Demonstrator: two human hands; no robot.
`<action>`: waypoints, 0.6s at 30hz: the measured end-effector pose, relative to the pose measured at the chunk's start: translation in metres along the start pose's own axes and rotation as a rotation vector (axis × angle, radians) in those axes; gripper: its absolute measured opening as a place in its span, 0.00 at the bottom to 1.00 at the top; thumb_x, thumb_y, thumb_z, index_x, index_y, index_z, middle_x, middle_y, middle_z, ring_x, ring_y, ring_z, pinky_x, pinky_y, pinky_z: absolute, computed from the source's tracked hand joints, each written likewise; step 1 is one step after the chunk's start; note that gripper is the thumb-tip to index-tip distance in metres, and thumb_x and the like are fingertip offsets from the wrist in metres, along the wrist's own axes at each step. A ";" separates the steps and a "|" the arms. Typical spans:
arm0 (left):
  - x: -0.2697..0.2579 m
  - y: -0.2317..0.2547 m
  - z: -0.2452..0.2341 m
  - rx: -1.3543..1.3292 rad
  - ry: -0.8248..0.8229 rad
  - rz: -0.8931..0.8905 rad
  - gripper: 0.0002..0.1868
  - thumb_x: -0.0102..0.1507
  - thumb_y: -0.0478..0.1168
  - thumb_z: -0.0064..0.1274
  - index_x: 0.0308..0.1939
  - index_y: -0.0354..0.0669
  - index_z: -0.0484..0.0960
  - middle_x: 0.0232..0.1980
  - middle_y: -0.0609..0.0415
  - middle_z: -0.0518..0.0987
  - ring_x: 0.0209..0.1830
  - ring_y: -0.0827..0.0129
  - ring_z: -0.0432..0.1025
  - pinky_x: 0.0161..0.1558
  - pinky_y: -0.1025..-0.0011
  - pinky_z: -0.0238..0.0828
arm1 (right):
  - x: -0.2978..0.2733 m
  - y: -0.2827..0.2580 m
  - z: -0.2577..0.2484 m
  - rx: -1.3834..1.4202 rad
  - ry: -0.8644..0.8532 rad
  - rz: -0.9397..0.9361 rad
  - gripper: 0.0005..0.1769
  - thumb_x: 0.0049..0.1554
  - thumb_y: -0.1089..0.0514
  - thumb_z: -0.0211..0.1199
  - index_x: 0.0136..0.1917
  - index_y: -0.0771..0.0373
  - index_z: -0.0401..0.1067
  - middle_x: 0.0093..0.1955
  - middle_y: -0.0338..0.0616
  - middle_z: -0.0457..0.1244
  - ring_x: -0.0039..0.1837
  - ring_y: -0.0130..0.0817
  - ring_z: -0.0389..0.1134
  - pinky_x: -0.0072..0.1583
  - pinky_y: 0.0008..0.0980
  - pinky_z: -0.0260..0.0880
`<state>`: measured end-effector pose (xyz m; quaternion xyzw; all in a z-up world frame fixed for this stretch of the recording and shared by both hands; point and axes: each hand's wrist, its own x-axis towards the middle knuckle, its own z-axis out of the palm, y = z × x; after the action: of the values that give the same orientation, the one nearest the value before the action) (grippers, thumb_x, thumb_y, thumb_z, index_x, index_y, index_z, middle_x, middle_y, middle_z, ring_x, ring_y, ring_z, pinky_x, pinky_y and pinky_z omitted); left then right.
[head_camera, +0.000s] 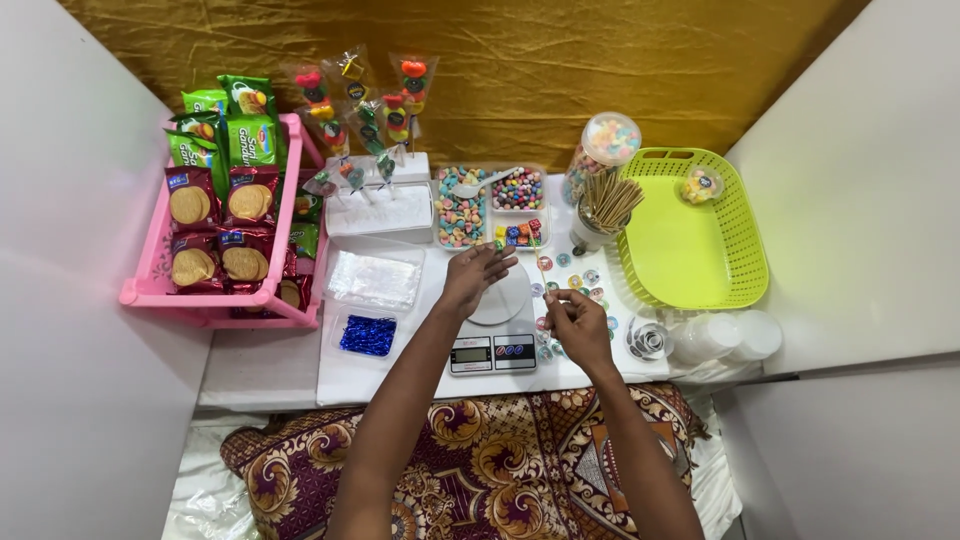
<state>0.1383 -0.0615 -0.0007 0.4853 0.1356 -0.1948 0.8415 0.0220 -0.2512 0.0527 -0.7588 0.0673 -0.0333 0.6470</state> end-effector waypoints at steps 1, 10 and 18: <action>-0.005 0.004 0.002 -0.001 0.001 0.002 0.16 0.73 0.40 0.48 0.61 0.33 0.69 0.58 0.37 0.82 0.55 0.54 0.80 0.56 0.63 0.77 | -0.001 -0.002 0.001 -0.001 -0.002 -0.001 0.09 0.63 0.61 0.61 0.52 0.70 0.78 0.26 0.46 0.66 0.28 0.28 0.66 0.34 0.26 0.70; 0.001 -0.004 -0.015 -0.064 0.052 -0.068 0.20 0.67 0.47 0.62 0.60 0.44 0.81 0.55 0.51 0.83 0.51 0.64 0.80 0.55 0.64 0.78 | -0.012 -0.006 0.008 -0.053 -0.019 -0.008 0.09 0.61 0.62 0.59 0.50 0.67 0.78 0.22 0.41 0.60 0.28 0.23 0.58 0.35 0.24 0.59; -0.004 0.005 -0.019 -0.111 0.072 -0.020 0.20 0.65 0.48 0.66 0.58 0.45 0.83 0.51 0.53 0.84 0.47 0.67 0.80 0.52 0.68 0.79 | -0.018 -0.008 0.012 -0.058 -0.050 -0.022 0.08 0.60 0.63 0.59 0.48 0.66 0.79 0.20 0.39 0.59 0.27 0.23 0.58 0.35 0.23 0.57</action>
<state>0.1368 -0.0416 -0.0044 0.4432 0.1812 -0.1780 0.8597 0.0066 -0.2352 0.0594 -0.7786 0.0435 -0.0193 0.6257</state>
